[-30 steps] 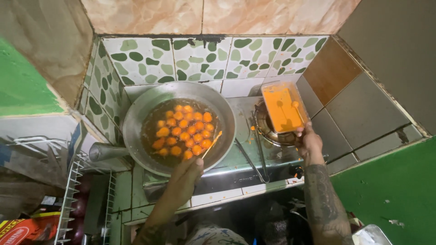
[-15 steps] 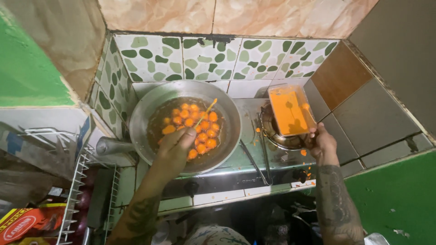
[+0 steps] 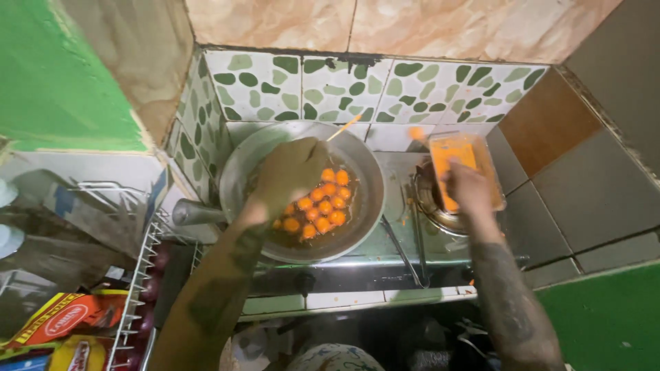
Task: Skewer small food items, dip them in orange batter, and fry them in a wok
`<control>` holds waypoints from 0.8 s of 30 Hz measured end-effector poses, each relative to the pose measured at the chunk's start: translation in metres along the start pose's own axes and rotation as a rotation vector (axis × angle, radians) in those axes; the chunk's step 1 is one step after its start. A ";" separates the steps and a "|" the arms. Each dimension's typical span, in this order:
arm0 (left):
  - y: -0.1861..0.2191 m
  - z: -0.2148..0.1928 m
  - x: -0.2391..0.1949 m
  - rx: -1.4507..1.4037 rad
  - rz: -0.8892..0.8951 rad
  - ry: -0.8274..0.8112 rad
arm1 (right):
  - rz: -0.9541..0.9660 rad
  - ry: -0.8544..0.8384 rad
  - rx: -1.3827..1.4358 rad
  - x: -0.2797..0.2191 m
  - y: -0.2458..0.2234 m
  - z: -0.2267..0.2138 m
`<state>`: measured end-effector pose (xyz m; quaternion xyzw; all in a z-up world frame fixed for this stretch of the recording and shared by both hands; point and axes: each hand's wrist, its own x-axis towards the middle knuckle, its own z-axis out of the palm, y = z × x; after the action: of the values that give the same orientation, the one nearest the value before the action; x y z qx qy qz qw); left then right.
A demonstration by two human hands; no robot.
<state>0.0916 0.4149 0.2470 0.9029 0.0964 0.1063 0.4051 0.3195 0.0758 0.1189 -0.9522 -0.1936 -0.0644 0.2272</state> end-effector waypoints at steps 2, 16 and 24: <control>0.004 0.000 0.011 0.098 0.011 -0.003 | 0.049 0.025 0.152 -0.001 -0.061 0.013; -0.096 0.070 0.066 0.308 -0.224 -0.238 | 0.011 -0.186 -0.024 0.020 -0.185 0.048; -0.016 0.042 0.056 0.457 -0.456 -0.255 | 0.037 -0.166 -0.046 0.046 -0.170 0.069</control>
<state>0.1557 0.4097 0.2140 0.9316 0.2656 -0.1247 0.2145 0.2963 0.2626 0.1365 -0.9626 -0.1927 0.0144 0.1897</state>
